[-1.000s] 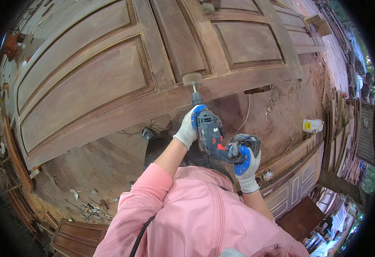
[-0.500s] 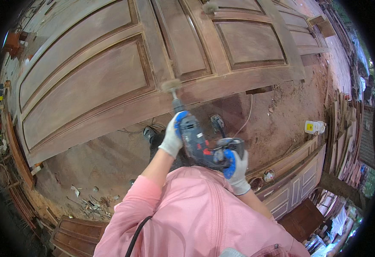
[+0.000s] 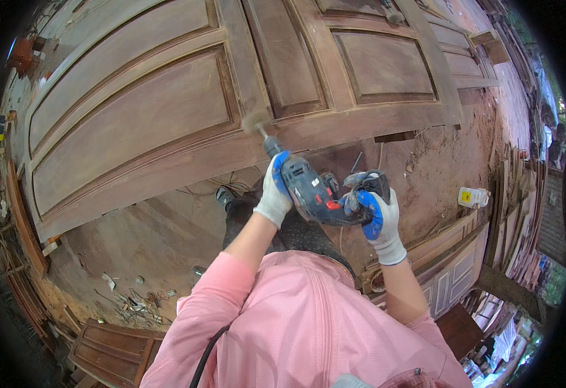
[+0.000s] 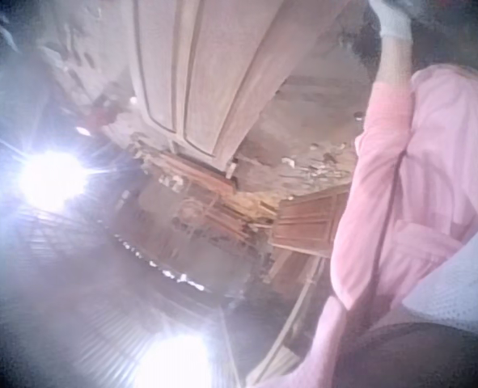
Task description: The person sands a wooden door with a sanding block, then uses a power drill with a brush attachment to clean the surface. The person applies a liquid filler from a squeeze bottle into the door's grooves and continues brushing the surface.
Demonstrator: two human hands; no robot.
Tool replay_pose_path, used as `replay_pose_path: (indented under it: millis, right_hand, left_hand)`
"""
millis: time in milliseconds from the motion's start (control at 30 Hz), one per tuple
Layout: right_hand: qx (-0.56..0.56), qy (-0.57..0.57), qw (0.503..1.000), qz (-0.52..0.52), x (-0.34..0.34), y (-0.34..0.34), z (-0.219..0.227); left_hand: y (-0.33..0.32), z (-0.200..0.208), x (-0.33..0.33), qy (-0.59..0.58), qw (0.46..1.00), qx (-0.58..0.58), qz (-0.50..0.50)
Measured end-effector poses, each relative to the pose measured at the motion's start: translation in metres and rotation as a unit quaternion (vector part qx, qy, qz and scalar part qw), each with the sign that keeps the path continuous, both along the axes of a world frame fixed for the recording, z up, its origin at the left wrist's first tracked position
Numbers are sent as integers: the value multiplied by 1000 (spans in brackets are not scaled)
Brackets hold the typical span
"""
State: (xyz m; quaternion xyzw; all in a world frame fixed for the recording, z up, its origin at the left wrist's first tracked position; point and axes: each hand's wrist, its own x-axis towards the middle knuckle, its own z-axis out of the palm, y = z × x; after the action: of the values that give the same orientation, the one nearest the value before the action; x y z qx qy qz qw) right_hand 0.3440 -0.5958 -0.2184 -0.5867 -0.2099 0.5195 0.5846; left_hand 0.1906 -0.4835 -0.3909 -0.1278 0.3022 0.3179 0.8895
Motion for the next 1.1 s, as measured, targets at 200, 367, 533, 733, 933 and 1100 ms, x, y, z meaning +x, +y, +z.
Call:
replay_pose_path:
  millis: [200, 367, 533, 733, 933, 1100]
  right_hand:
    - [8, 29, 1000, -5, 17, 26, -4]
    - [-44, 15, 999, 20, 31, 20, 8]
    - [-18, 0, 999, -47, 41, 24, 3]
    - [10, -8, 1000, 17, 63, 10, 16]
    - [-35, -47, 996, -70, 44, 10, 0]
    - [-36, -32, 998, -29, 53, 22, 17]
  left_hand:
    - [23, -36, 13, -24, 999, 38, 17]
    - [-9, -14, 20, -12, 999, 3, 36]
    - [14, -18, 50, -44, 998, 32, -28]
    - [-9, -3, 69, 31, 999, -14, -3]
    - [4, 0, 56, 14, 1000, 12, -20]
    - [-2, 7, 56, 46, 999, 12, 4]
